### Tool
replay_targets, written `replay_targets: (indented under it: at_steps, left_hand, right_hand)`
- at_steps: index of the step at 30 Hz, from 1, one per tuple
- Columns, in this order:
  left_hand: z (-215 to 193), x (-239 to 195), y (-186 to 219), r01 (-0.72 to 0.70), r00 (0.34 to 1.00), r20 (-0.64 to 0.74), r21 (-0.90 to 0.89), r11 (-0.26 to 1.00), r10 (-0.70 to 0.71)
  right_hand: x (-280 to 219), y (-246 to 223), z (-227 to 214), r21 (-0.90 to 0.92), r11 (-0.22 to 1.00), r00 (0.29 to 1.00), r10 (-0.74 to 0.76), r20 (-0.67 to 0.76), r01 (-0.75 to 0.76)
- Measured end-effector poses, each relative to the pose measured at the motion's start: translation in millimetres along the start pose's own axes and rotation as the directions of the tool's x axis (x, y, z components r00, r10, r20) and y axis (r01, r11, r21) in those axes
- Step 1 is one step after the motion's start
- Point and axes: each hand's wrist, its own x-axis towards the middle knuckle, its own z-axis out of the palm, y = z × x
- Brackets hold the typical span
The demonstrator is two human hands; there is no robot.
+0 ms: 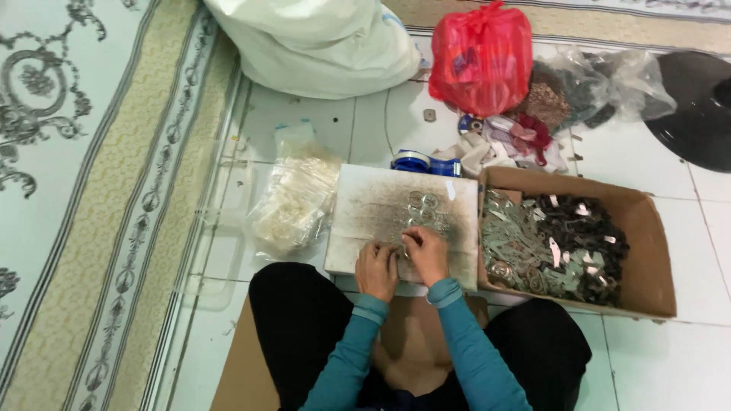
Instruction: The person sits on the floor and picks small metal pendants from a cardboard box, placing them into a clear plastic bag. After filling the bag, they seal it and set it aside.
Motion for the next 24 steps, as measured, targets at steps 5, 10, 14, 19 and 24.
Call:
replay_targets:
  at_steps: [5, 10, 14, 19, 24]
  left_hand:
    - [-50, 26, -67, 0.093, 0.987, -0.134, 0.046, 0.995, -0.086]
    - [-83, 47, -135, 0.271, 0.948, -0.217, 0.162, 0.949, -0.234]
    - [-96, 62, -166, 0.255, 0.956, -0.222, 0.307, 0.917, -0.192]
    - [-111, 74, -169, 0.206, 0.978, -0.111, 0.432, 0.878, -0.175]
    - [-107, 76, -176, 0.187, 0.980, -0.031, 0.504, 0.843, -0.199]
  right_hand:
    - [18, -65, 58, 0.054, 0.989, 0.976, -0.147, 0.162, 0.140]
    - [35, -89, 127, -0.014, 0.884, 0.858, -0.451, 0.246, 0.468]
    - [37, -82, 164, -0.247, 0.749, 0.780, -0.530, 0.333, 0.615]
    - [36, -70, 176, -0.400, 0.643, 0.757, -0.557, 0.341, 0.653]
    - [32, -77, 172, -0.422, 0.611, 0.734, -0.629, 0.254, 0.670]
